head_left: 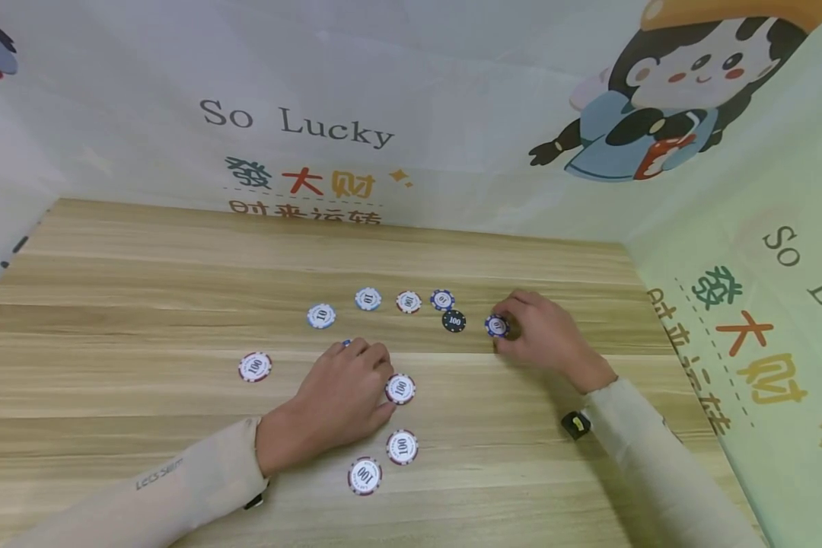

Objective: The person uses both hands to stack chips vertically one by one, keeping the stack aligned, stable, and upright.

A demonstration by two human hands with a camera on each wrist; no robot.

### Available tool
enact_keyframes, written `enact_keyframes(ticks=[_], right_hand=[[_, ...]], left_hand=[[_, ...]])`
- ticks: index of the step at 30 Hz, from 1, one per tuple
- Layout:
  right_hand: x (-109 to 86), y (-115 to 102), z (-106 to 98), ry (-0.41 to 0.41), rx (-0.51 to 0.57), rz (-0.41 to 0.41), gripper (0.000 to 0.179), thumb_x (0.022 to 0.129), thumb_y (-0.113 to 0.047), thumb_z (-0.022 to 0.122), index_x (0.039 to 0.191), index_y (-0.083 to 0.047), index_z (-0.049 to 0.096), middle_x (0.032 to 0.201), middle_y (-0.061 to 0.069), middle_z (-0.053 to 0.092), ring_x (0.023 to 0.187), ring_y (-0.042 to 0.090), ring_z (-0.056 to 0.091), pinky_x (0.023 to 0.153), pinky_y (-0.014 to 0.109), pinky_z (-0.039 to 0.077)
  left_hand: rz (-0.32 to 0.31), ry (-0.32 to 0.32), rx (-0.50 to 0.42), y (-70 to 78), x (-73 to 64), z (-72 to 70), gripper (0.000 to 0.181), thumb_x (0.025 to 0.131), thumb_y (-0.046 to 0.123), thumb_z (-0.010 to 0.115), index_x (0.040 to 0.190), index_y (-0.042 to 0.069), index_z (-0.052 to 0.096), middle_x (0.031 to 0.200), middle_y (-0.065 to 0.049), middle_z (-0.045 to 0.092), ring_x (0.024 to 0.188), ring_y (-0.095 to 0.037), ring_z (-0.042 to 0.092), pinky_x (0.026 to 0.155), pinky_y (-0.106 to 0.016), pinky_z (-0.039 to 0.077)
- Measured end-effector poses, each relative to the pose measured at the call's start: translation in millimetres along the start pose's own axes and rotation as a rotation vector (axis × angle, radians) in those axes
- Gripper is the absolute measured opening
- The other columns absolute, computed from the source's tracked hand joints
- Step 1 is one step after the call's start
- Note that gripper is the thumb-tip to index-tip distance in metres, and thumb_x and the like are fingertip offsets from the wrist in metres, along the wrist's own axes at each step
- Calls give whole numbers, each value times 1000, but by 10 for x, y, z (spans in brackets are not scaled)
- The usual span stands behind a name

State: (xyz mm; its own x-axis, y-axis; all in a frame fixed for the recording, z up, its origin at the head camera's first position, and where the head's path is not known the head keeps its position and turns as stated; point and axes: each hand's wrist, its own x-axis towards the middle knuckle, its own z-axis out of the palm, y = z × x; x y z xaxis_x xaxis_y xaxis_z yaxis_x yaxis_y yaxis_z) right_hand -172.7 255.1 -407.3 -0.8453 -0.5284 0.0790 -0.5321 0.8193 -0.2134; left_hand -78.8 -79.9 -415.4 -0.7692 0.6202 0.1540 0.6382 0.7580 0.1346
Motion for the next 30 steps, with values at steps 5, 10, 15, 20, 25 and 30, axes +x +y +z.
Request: enact_keyframes(ticks=[5,10,15,20,25,30], right_hand=[[29,1,2,-9,7,12,43,85,-20,84,121,2,77,115,14,73,99,33,72,88,53,62],[54,-5,-2,-24,12,15,43,83,-20,84,119,3,77,111,13,74,98,33,72,88,52,62],[69,-11,-14,-33,14,2,43,80,-20,84,115,3,78,105,11,73,94,30,71,87,51,62],[61,-14,-13,-35,1,-15,42,79,-21,82,114,2,78,104,11,73,90,28,70,83,49,62],[29,-30,-19,-37,-5,-20,42,79,-22,82,114,1,78,107,12,72,89,27,69,80,49,62],[-2,-60,-16,-47,-15,-27,43,78,-27,83,112,-2,78,107,10,71,90,26,67,77,47,62]], left_hand=[[-3,-5,-5,-2,3,-2,45,96,40,83,116,-1,80,123,-18,74,111,-37,70,96,-54,60],[-3,-1,-6,-5,2,2,45,96,40,84,115,-1,80,122,-17,74,111,-36,70,95,-54,60],[4,10,-3,-8,-2,10,44,96,40,84,114,0,80,121,-16,74,110,-36,70,95,-54,60],[7,21,-1,-14,-12,19,44,96,41,84,114,1,80,121,-15,74,110,-35,69,94,-53,60],[2,20,2,-20,-12,14,44,95,43,84,114,3,80,121,-14,73,111,-35,69,94,-53,59],[-7,9,4,-24,-9,-1,44,96,44,83,114,4,80,123,-14,73,113,-35,69,95,-52,59]])
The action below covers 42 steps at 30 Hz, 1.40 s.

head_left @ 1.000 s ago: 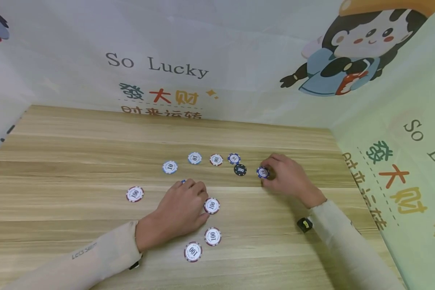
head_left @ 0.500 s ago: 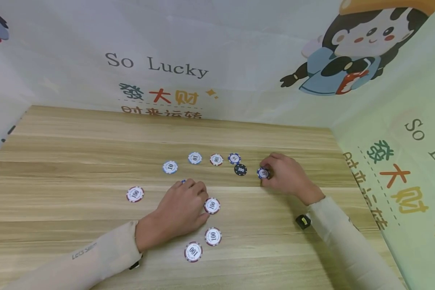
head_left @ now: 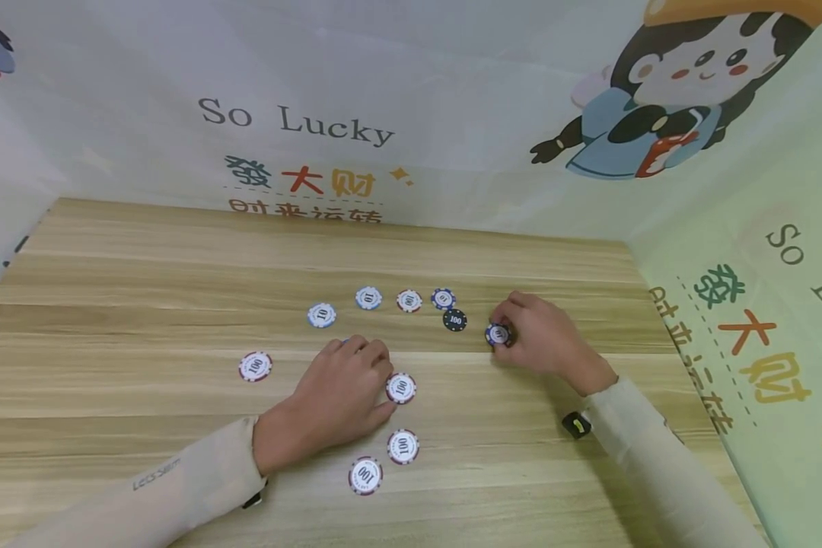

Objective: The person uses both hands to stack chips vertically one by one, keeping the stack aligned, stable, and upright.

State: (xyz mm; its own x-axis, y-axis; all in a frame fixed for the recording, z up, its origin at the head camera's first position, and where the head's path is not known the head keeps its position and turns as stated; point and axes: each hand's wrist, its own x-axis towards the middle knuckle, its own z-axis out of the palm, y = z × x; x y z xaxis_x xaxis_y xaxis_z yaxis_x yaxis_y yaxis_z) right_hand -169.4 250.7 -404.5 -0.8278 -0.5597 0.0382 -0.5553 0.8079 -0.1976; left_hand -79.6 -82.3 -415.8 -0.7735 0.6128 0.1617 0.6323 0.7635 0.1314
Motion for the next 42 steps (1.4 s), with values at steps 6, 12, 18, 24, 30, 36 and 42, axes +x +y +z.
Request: enact_keyframes(ticks=[6,12,18,24,30,36,42], right_hand=[[-25,-65,17,10,-20,-35,41,79,-30,81,110,-4,77,102,7,69,90,25,66,76,45,62],[-51,-177,30,7,-17,-68,40,80,-32,82,109,-5,77,104,7,71,94,26,67,78,45,62],[-55,-301,54,33,-28,-132,39,80,-32,85,107,-6,78,103,6,72,95,26,68,80,43,63],[-41,-413,72,67,-38,-202,36,79,-30,85,105,-6,79,101,5,72,93,24,68,77,40,62],[-23,-527,101,85,-62,-256,35,80,-31,85,104,-6,80,98,4,69,89,22,65,72,36,60],[7,-660,124,113,-73,-307,34,80,-32,84,103,-7,79,97,2,68,86,20,63,71,34,58],[55,-808,124,116,-61,-335,31,81,-32,84,102,-9,77,98,1,68,87,19,64,75,34,59]], left_hand=[[-3,-10,-5,-8,-7,-17,44,96,44,83,113,4,80,124,-15,73,114,-35,69,95,-53,59],[5,-3,2,-9,-17,-22,43,96,44,83,112,4,81,122,-14,73,112,-35,69,93,-52,59],[1,-14,-3,-10,-20,-24,44,96,44,83,113,3,81,124,-15,73,113,-35,69,95,-53,59],[-7,-24,-11,-8,-22,-23,44,96,44,83,114,3,81,124,-15,73,114,-35,68,96,-53,59],[-12,-24,-22,-6,-24,-16,43,97,42,83,114,3,81,124,-15,73,114,-35,68,96,-53,58],[-10,-15,-21,-3,-25,-1,41,96,41,83,114,3,81,123,-15,73,114,-35,68,96,-53,58],[-8,-11,-9,-3,-20,4,41,96,41,83,113,4,81,122,-14,73,113,-35,68,95,-53,58]])
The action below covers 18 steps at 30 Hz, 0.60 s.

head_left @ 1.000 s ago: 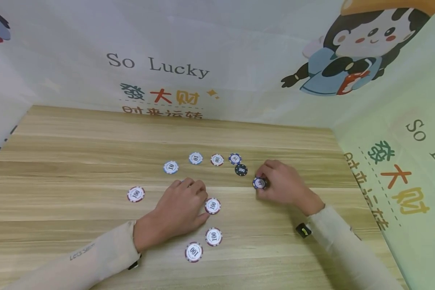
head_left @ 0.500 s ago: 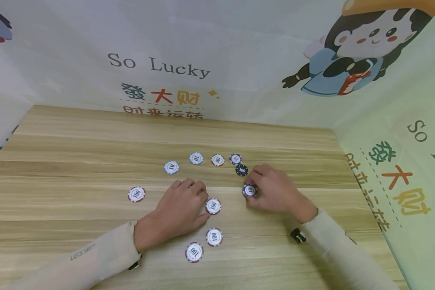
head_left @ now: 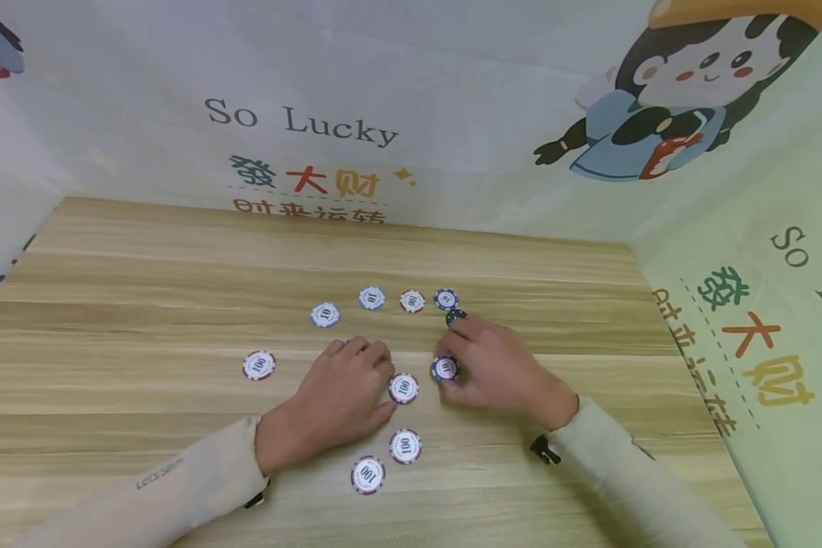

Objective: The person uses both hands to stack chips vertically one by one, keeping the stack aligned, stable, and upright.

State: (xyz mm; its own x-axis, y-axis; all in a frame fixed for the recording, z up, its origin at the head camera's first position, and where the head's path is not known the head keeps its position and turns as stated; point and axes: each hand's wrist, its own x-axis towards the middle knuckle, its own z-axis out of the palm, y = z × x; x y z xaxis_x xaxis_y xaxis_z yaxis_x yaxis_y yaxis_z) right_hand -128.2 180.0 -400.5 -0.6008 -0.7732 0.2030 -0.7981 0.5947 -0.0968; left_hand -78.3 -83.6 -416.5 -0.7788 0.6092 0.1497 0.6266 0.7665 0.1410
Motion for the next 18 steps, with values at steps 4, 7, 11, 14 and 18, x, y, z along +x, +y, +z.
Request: enact_keyframes(ticks=[4,7,11,14,18], right_hand=[[65,-77,12,-5,7,-26,31,82,-33,82,103,-10,77,100,1,70,90,19,65,77,33,59],[104,-129,36,-18,13,-40,31,83,-34,82,104,-11,78,101,1,70,90,19,65,75,33,59],[145,-187,72,-22,21,-67,31,83,-34,82,103,-11,78,100,0,71,90,18,65,75,31,58],[174,-226,79,-18,28,-79,32,82,-35,83,103,-11,78,99,-1,71,90,18,66,76,31,58],[201,-266,89,-18,25,-84,34,82,-38,84,104,-12,79,100,-1,71,91,18,65,75,32,57]], left_hand=[[2,1,3,-5,0,-3,41,96,42,83,113,4,81,120,-14,73,112,-35,69,93,-52,59],[3,2,6,-8,0,-4,41,96,42,83,112,4,81,120,-13,73,111,-34,69,93,-51,59],[6,6,14,-13,-3,2,41,96,42,82,111,4,81,120,-13,74,111,-34,68,92,-51,58],[10,9,21,-16,-3,3,42,96,42,82,111,3,81,120,-14,74,111,-35,68,92,-51,58],[13,7,23,-18,-1,2,43,96,42,82,112,3,80,120,-14,74,111,-35,68,92,-51,58]])
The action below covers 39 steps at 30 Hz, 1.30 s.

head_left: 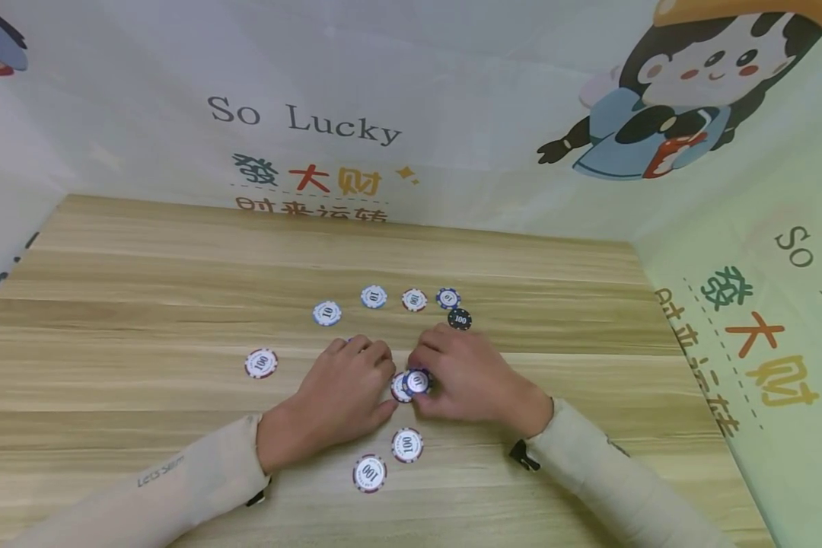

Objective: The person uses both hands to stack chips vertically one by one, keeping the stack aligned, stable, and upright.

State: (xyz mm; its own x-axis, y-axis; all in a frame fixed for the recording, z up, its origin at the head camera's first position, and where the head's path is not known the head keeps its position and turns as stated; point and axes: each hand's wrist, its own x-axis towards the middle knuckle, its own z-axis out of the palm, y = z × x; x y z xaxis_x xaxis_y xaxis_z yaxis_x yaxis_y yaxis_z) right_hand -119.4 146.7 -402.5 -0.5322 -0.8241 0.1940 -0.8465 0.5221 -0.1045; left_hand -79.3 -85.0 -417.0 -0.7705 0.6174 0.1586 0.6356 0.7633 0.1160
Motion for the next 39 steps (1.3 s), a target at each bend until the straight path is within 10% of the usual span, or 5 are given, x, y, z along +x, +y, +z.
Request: enact_keyframes(ticks=[39], right_hand=[[78,-88,79,-27,6,-13,33,84,-37,83,107,-13,79,99,-4,66,89,15,60,76,28,54]], left_hand=[[9,21,3,11,-10,-9,46,95,41,83,115,0,80,119,-14,74,109,-34,69,89,-50,58]])
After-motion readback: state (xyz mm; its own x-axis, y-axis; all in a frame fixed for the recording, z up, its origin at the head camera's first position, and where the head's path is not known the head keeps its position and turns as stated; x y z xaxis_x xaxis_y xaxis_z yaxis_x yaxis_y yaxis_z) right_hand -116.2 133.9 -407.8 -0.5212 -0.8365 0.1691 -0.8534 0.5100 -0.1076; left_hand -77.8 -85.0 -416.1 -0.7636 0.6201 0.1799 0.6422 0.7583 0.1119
